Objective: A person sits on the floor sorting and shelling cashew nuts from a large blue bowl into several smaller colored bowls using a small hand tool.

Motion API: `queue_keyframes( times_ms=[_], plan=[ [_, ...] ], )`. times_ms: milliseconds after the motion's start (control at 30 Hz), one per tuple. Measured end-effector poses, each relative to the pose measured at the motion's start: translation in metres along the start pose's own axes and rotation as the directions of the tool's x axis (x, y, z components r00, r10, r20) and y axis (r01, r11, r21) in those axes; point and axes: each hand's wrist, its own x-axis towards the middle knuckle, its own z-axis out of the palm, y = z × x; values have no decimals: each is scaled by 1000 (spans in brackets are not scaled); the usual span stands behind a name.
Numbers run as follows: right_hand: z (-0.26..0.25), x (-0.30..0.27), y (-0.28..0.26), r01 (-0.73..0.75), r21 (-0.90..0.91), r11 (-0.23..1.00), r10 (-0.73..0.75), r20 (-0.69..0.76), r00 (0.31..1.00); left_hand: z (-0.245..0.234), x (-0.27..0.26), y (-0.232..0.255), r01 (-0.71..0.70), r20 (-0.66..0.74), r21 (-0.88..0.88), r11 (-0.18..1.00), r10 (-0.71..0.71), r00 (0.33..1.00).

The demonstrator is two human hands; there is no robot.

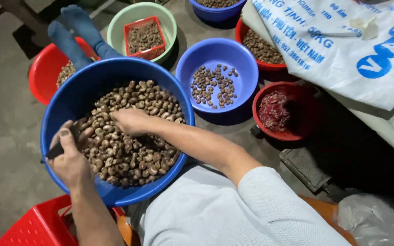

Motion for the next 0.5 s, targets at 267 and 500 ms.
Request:
queue_keyframes(
  times_ms=[267, 500],
  plan=[
    [-62, -1, -12, -158, 919, 362, 420, -9, 907, 31, 17, -17, -147, 133, 108, 983, 132, 982],
    [-67, -13, -39, -127, 929, 347, 295, 20, 955, 26, 7, -11, -159, 229, 155, 975, 121, 966]
  ],
)
